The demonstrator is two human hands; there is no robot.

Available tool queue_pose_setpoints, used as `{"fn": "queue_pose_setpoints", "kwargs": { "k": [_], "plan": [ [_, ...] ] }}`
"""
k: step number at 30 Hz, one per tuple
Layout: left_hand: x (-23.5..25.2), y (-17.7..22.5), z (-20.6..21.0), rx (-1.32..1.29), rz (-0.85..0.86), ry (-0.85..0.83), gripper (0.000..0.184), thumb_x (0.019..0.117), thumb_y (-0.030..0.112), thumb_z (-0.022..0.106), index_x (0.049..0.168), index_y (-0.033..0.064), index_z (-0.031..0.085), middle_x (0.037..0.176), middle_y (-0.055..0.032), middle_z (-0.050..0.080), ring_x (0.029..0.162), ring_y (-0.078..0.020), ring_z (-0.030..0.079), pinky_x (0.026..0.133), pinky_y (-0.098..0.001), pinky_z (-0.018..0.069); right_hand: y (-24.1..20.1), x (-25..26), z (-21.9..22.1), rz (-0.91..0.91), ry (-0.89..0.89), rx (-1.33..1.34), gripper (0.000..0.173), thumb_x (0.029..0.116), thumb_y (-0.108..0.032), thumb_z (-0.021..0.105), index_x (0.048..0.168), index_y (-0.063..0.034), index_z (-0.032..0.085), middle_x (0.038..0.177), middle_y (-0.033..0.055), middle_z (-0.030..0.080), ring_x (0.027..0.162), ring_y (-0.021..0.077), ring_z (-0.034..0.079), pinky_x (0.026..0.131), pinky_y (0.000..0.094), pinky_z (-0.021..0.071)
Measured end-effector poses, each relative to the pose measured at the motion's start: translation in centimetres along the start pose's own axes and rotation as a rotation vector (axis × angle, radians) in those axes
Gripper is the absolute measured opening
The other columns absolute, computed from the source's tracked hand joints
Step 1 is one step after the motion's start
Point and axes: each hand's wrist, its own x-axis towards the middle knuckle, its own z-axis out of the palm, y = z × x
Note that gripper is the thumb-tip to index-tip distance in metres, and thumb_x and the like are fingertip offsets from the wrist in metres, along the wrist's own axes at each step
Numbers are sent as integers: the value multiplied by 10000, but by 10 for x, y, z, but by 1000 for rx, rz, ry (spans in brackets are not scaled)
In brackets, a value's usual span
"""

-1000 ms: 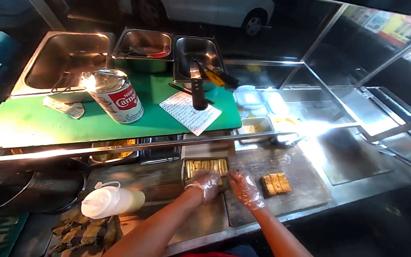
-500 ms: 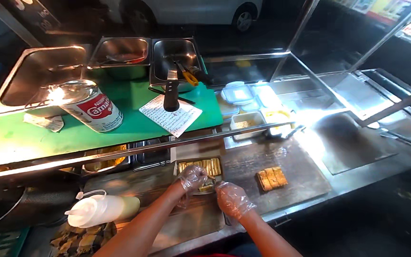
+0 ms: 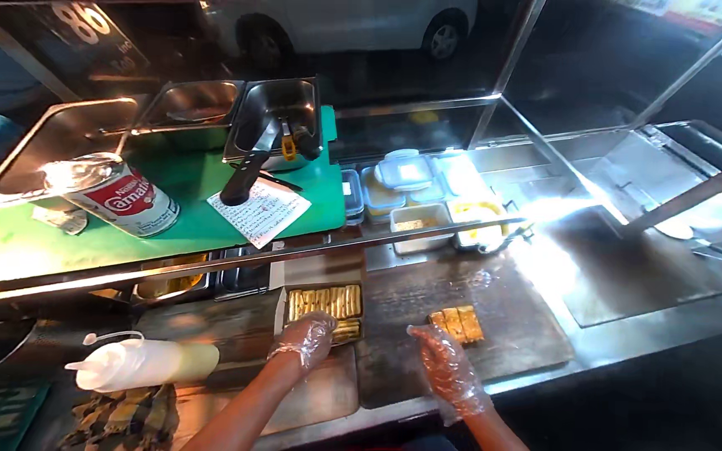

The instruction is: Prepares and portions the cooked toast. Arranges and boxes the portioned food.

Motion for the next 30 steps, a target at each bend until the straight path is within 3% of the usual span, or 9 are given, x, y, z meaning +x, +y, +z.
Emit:
{"fn": "queue_pose_setpoints", "kwargs": {
  "k": [3, 5, 8, 11, 14, 18, 23, 27, 30],
  "plan": [
    [-8, 15, 0, 11, -63, 37, 355, 1011, 282, 525, 1313, 167, 672, 1371, -109, 632, 1304, -318, 580, 1078, -544, 476, 46, -3, -41, 43, 150, 53, 299, 929, -22, 572, 1134, -84, 781, 1121, 97, 762, 1087, 214, 718, 1004, 387, 568],
    [-19, 35, -3, -36, -37, 121, 352, 1022, 250, 507, 1317, 167, 678, 1365, -104, 636, 1308, -290, 578, 1108, -487, 458, 71, 2, -79, 185, 122, 27, 298, 957, -51, 561, 1173, -56, 766, 1125, 122, 756, 1079, 225, 718, 1004, 392, 562],
    [-24, 93, -1, -293, 111, 280, 331, 1033, 237, 518, 1291, 145, 704, 1319, -87, 680, 1267, -234, 614, 1124, -416, 449, 97, 24, -120, 350, -200, -94, 347, 1041, -165, 496, 1307, -119, 714, 1263, 109, 718, 1215, 231, 659, 1105, 416, 481],
    [9, 170, -4, -456, 142, 92, 437, 1013, 330, 582, 1413, 158, 610, 1361, -67, 655, 1276, -202, 604, 1139, -414, 438, 103, 58, -127, 299, -612, -171, 456, 1036, -246, 499, 1486, -213, 562, 1457, 95, 600, 1376, 246, 542, 1176, 477, 406],
    [57, 219, 14, -439, 64, -60, 754, 863, 374, 756, 1532, 188, 463, 1433, -102, 590, 1310, -262, 575, 1114, -490, 460, 103, 78, -111, 260, -791, -219, 584, 962, -225, 596, 1535, -201, 483, 1411, 166, 612, 1338, 337, 563, 1126, 585, 430],
    [70, 230, 24, -309, 40, -73, 623, 787, 342, 802, 1356, 187, 603, 1391, -102, 576, 1290, -278, 565, 1069, -506, 489, 126, 75, -113, 288, -757, -101, 432, 924, -245, 677, 1337, -121, 648, 1286, 148, 677, 1238, 291, 629, 1085, 528, 481],
    [62, 227, 28, -336, 48, -33, 522, 842, 347, 769, 1283, 115, 612, 1322, -126, 607, 1243, -284, 589, 1054, -488, 493, 146, 65, -114, 266, -655, 19, 440, 903, -287, 714, 1277, -66, 650, 1262, 159, 654, 1200, 265, 628, 1072, 450, 494],
    [67, 228, 27, -408, -55, -71, 671, 799, 315, 808, 1384, 163, 516, 1298, -122, 638, 1203, -294, 625, 1006, -527, 519, 125, 82, -106, 274, -721, -117, 575, 881, -239, 698, 1429, -139, 552, 1364, 140, 631, 1293, 299, 589, 1103, 531, 464],
    [71, 223, 25, -387, -56, -113, 760, 810, 348, 799, 1474, 175, 471, 1350, -133, 623, 1251, -310, 604, 1044, -548, 495, 110, 94, -103, 229, -805, -212, 876, 823, -383, 756, 1599, -263, 368, 1466, 149, 568, 1370, 343, 526, 1131, 606, 417]
  ]
}}
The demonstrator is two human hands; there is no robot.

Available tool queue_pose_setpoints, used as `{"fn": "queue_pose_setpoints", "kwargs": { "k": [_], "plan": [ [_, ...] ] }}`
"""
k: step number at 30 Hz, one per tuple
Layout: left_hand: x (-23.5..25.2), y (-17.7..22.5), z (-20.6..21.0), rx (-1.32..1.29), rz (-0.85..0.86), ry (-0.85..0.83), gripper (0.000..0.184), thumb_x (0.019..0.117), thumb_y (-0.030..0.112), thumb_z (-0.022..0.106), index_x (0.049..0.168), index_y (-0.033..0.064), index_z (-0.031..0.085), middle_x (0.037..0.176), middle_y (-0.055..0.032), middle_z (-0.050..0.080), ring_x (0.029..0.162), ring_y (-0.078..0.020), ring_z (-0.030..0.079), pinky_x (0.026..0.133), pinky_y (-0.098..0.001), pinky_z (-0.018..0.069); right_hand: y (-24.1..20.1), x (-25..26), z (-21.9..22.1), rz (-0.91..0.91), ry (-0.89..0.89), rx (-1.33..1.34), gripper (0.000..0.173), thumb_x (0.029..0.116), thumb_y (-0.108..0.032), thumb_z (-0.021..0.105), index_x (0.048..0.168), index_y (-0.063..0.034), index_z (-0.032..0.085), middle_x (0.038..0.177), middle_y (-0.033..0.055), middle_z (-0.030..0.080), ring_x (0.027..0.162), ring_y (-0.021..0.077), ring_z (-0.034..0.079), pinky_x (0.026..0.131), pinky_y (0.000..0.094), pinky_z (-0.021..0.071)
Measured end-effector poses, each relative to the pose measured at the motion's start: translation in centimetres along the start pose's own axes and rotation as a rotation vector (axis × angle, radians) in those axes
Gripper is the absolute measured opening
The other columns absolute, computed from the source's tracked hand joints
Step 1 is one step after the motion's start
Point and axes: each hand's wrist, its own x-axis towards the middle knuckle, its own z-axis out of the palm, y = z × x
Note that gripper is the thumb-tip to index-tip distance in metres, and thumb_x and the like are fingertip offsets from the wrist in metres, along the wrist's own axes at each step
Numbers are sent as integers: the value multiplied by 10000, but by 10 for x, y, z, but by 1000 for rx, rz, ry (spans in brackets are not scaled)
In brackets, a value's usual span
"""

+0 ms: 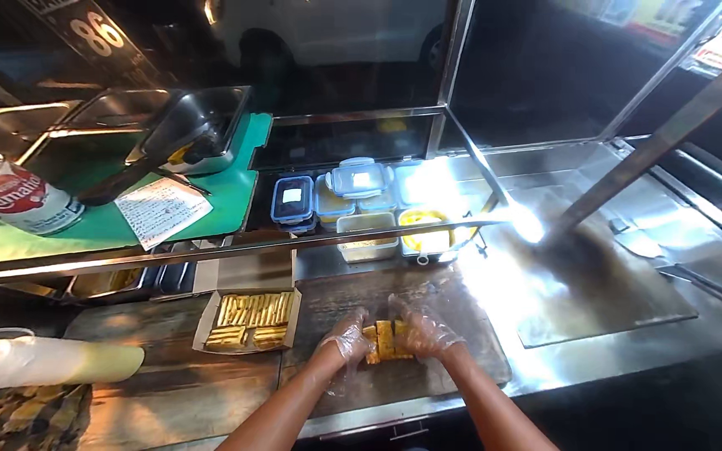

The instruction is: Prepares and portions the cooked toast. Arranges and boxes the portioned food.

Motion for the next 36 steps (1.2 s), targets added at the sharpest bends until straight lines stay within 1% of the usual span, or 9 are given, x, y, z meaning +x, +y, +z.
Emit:
{"fn": "queue_pose_setpoints", "kwargs": {
  "k": [5, 10, 15, 20, 25, 28, 32, 34, 36],
  "plan": [
    [2, 8, -1, 160, 38, -70, 518, 841, 342, 733, 1284, 93, 634, 1310, -172, 635, 1237, -354, 598, 1003, -603, 493, -32, 12, 9, 54, -178, -98, 736, 840, -279, 746, 1515, -174, 473, 1393, 203, 604, 1301, 417, 568, 1047, 686, 450],
    [5, 6, -1, 91, 60, -126, 528, 865, 280, 714, 1333, 65, 597, 1323, -207, 628, 1226, -393, 604, 974, -652, 492, -30, 31, 9, 96, -237, -52, 557, 809, -257, 782, 1326, -126, 620, 1277, 201, 653, 1204, 393, 618, 994, 660, 485],
    [-11, -11, -7, -62, 205, -52, 602, 855, 201, 713, 1426, 113, 544, 1397, -173, 596, 1291, -355, 573, 1048, -593, 475, -50, 28, -5, 43, -281, -43, 522, 850, -209, 782, 1318, -55, 610, 1263, 219, 646, 1185, 382, 620, 1015, 611, 482],
    [-68, -52, -60, -35, 260, 47, 545, 846, 169, 730, 1361, 56, 593, 1341, -200, 624, 1254, -367, 598, 1033, -580, 494, -143, 10, -16, 16, -218, -147, 567, 814, -284, 805, 1303, -87, 597, 1218, 187, 666, 1154, 370, 641, 979, 609, 510],
    [-112, -139, -144, 13, 248, 337, 528, 921, 210, 683, 1427, 116, 567, 1447, -149, 563, 1359, -302, 526, 1153, -475, 418, -277, 24, -11, -108, 69, -166, 547, 949, -292, 656, 1452, -108, 546, 1422, 176, 587, 1332, 348, 555, 1099, 573, 455],
    [-106, -182, -181, 67, 196, 554, 487, 1009, 221, 559, 1471, 68, 530, 1488, -160, 542, 1400, -288, 501, 1185, -430, 382, -322, 64, 10, -175, 450, -123, 415, 1002, -219, 549, 1382, -77, 635, 1393, 176, 628, 1353, 333, 547, 1149, 510, 416],
    [-57, -230, -182, 121, 197, 505, 542, 1026, 226, 525, 1551, 123, 443, 1578, -175, 437, 1451, -346, 430, 1194, -496, 361, -309, 136, 64, -277, 579, -195, 397, 999, -177, 530, 1373, -112, 648, 1419, 189, 605, 1378, 333, 528, 1172, 478, 412],
    [-48, -244, -169, 108, 232, 445, 630, 983, 201, 595, 1576, 116, 399, 1646, -190, 319, 1514, -371, 320, 1225, -525, 303, -298, 141, 87, -281, 528, -228, 480, 1007, -115, 490, 1475, -185, 565, 1567, 156, 473, 1483, 289, 419, 1201, 439, 398],
    [-61, -246, -161, 51, 249, 465, 639, 1016, 279, 555, 1607, 146, 350, 1682, -157, 257, 1537, -322, 294, 1239, -486, 293, -291, 128, 100, -332, 714, -177, 452, 985, -85, 532, 1410, -196, 640, 1522, 141, 536, 1455, 284, 464, 1198, 449, 412]
  ]
}}
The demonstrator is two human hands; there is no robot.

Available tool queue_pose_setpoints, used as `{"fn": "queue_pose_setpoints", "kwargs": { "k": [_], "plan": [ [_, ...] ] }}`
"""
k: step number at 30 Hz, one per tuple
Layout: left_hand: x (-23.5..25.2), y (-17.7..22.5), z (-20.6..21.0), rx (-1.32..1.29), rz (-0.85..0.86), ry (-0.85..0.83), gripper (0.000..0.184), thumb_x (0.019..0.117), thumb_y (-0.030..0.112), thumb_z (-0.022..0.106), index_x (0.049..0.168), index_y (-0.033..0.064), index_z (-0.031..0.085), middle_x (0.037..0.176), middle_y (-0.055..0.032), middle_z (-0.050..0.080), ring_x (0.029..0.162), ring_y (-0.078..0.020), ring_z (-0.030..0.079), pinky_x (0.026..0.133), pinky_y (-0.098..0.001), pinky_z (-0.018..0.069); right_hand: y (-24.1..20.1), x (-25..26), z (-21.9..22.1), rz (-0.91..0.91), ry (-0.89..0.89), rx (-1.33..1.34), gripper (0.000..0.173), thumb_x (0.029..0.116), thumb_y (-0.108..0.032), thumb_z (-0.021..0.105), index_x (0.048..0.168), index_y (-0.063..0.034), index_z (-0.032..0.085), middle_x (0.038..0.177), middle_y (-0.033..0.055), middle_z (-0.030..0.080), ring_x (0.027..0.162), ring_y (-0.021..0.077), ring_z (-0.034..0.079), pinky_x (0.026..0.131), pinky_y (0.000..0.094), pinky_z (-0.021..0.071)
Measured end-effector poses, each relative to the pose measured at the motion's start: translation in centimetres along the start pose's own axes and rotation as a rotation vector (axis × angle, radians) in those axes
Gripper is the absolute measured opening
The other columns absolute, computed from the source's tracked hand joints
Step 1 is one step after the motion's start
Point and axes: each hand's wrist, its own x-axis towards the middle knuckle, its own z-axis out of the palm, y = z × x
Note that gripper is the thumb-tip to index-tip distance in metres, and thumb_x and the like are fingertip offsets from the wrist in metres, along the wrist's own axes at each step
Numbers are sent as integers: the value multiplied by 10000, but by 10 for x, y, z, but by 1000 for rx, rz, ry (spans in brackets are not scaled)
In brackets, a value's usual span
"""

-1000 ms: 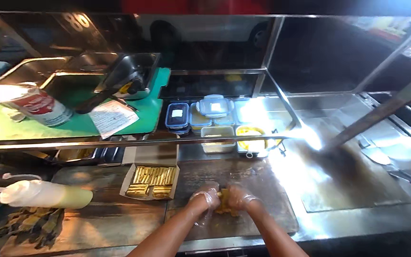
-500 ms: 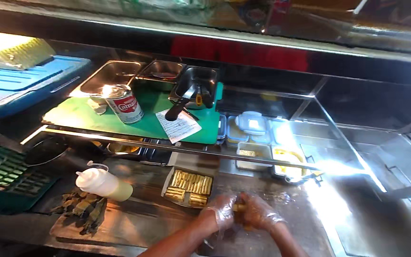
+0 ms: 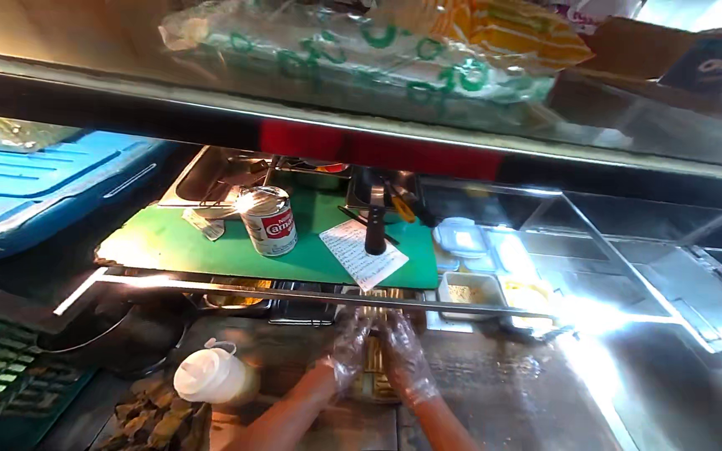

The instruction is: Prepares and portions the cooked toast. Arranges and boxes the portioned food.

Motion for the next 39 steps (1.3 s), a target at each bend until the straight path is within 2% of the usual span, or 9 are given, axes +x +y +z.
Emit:
{"fn": "queue_pose_setpoints", "kwargs": {
  "k": [4, 7, 9, 13, 17, 23, 28, 35, 39],
  "plan": [
    [-48, -15, -4, -141, -236, 227, 570, 1014, 478, 514, 1506, 190, 519, 1487, -68, 568, 1377, -236, 534, 1160, -452, 419, 2, -53, -15, 313, 241, 141, 365, 964, -150, 609, 1301, -26, 676, 1227, 154, 714, 1148, 277, 692, 1009, 456, 565],
    [-54, -42, 9, -152, -446, 108, 595, 1003, 581, 476, 1446, 198, 579, 1353, -87, 661, 1272, -272, 613, 1100, -509, 459, 13, -66, -22, 748, -114, 209, 548, 1018, -526, 511, 1330, -93, 634, 1172, 126, 725, 1099, 271, 699, 986, 511, 550],
    [-52, -45, 19, -138, -475, -27, 498, 1039, 527, 435, 1308, 172, 656, 1246, -109, 700, 1202, -292, 644, 1045, -531, 485, 20, -63, -18, 799, -367, 204, 618, 982, -639, 500, 1289, -129, 666, 1217, 109, 715, 1163, 263, 676, 1027, 521, 525],
    [-62, -32, 22, -101, -439, -105, 400, 1078, 345, 389, 1225, 103, 672, 1213, -143, 700, 1182, -297, 654, 1025, -498, 497, 24, -64, -20, 747, -481, 101, 430, 1026, -440, 498, 1274, -138, 676, 1257, 108, 704, 1202, 267, 661, 1036, 513, 516],
    [-87, -20, 24, -193, -470, -62, 362, 1043, 333, 469, 1175, 81, 693, 1193, -134, 699, 1159, -279, 653, 1027, -481, 494, 35, -73, -32, 674, -499, 83, 497, 1024, -492, 488, 1357, -157, 642, 1280, 111, 703, 1205, 285, 666, 1035, 551, 513],
    [-102, 15, 16, -144, -272, 265, 397, 1039, 341, 500, 1316, 113, 672, 1303, -94, 676, 1235, -207, 630, 1099, -381, 476, 13, -58, -57, 118, 38, 88, 387, 1001, -169, 528, 1354, -122, 679, 1332, 140, 679, 1259, 279, 641, 1078, 435, 517],
    [-31, 45, 10, 81, -225, 82, 732, 985, 390, 599, 1627, 201, 302, 1681, -68, 288, 1529, -276, 314, 1228, -476, 318, -2, 32, -61, 60, -423, -17, 643, 967, -161, 549, 1591, -194, 398, 1606, 160, 413, 1496, 318, 382, 1199, 501, 377],
    [29, 20, 21, 105, -185, 95, 638, 963, 290, 595, 1560, 131, 439, 1652, -92, 350, 1536, -292, 290, 1257, -492, 226, 17, 63, -45, 114, -568, -92, 733, 867, -225, 699, 1552, -160, 449, 1528, 183, 495, 1408, 369, 482, 1131, 585, 430],
    [9, 21, 10, -91, -138, 64, 741, 978, 372, 617, 1621, 155, 320, 1697, -115, 233, 1571, -288, 195, 1280, -463, 178, 11, 59, -47, 187, -526, -26, 757, 845, -379, 741, 1536, -215, 478, 1515, 124, 530, 1403, 306, 501, 1151, 545, 422]
  ]
}}
